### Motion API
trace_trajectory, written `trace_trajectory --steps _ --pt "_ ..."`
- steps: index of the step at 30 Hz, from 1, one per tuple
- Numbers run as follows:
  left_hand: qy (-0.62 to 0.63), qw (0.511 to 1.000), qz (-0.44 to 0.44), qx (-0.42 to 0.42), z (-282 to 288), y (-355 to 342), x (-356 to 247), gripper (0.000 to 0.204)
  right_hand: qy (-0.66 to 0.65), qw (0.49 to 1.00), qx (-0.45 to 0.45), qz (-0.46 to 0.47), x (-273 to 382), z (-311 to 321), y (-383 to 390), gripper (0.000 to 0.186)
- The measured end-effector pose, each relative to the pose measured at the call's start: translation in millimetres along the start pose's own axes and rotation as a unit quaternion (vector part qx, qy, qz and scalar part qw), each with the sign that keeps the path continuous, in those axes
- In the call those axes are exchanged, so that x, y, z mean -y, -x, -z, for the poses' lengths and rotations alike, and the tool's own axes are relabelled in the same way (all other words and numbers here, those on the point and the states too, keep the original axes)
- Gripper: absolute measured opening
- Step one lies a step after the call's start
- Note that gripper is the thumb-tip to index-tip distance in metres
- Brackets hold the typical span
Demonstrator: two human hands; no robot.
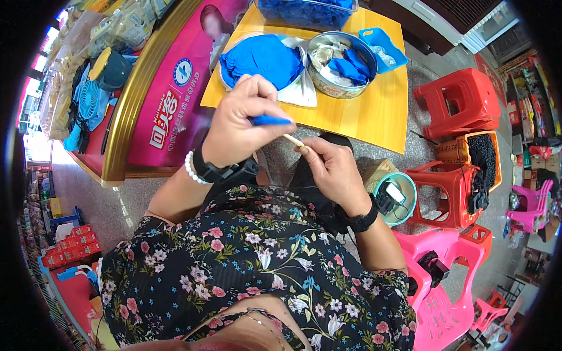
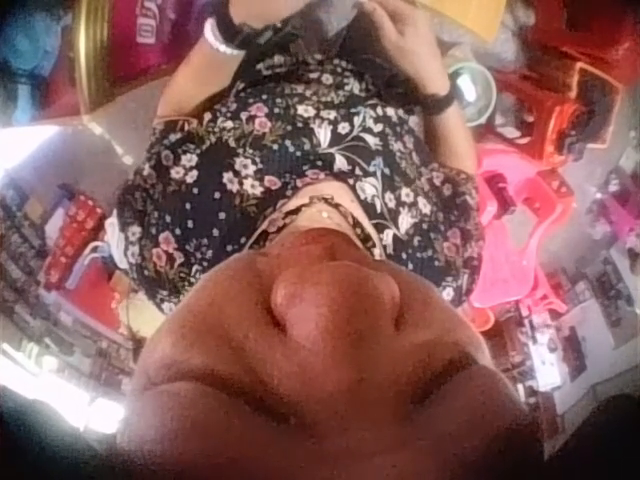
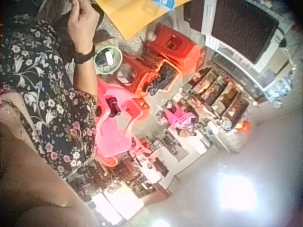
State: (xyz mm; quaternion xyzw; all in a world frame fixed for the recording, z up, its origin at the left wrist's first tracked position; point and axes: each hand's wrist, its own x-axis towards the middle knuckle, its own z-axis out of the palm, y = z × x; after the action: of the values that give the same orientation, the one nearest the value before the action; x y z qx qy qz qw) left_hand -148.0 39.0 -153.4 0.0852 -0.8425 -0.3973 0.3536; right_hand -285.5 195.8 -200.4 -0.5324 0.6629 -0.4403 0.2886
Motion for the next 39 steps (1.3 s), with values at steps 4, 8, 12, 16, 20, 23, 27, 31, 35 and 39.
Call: trace_trajectory --steps 4,8,12,16,20,23,27,31,35,39 --pt "-0.136 0.988 -0.071 0.001 -1 -2 -13 0.020 -0.134 0.989 -0.060 -0.023 -1 -4 0 0.019" --pt "-0.060 0.994 -0.084 -0.047 -2 5 -15 0.054 -0.172 0.980 -0.092 -0.034 -2 -1 2 0.019" --pt "0.254 0.962 0.044 -0.092 -9 16 0 0.081 -0.119 0.985 -0.127 -0.001 2 -2 2 0.019" --pt "0.415 0.883 0.204 -0.080 -12 20 1 0.053 -0.126 0.983 -0.133 0.007 3 -2 0 0.018" --pt "0.340 0.907 0.230 -0.099 -9 18 4 0.016 -0.103 0.990 -0.101 0.001 5 0 -1 0.018" --pt "0.306 0.920 0.225 -0.097 -7 15 5 0.012 -0.073 0.995 -0.069 -0.018 7 3 0 0.017" --pt "0.250 0.941 0.223 -0.049 -8 22 8 0.009 -0.070 0.993 -0.095 0.018 8 -1 -6 0.017" --pt "0.192 0.952 0.230 -0.061 -17 28 5 0.007 -0.080 0.988 -0.129 0.010 11 -6 -10 0.017" --pt "0.230 0.947 0.215 -0.060 -12 19 -1 0.020 -0.107 0.985 -0.132 0.018 9 -3 -12 0.017" --pt "0.307 0.923 0.181 -0.144 -8 15 2 0.029 -0.090 0.986 -0.132 0.045 13 0 -12 0.016"
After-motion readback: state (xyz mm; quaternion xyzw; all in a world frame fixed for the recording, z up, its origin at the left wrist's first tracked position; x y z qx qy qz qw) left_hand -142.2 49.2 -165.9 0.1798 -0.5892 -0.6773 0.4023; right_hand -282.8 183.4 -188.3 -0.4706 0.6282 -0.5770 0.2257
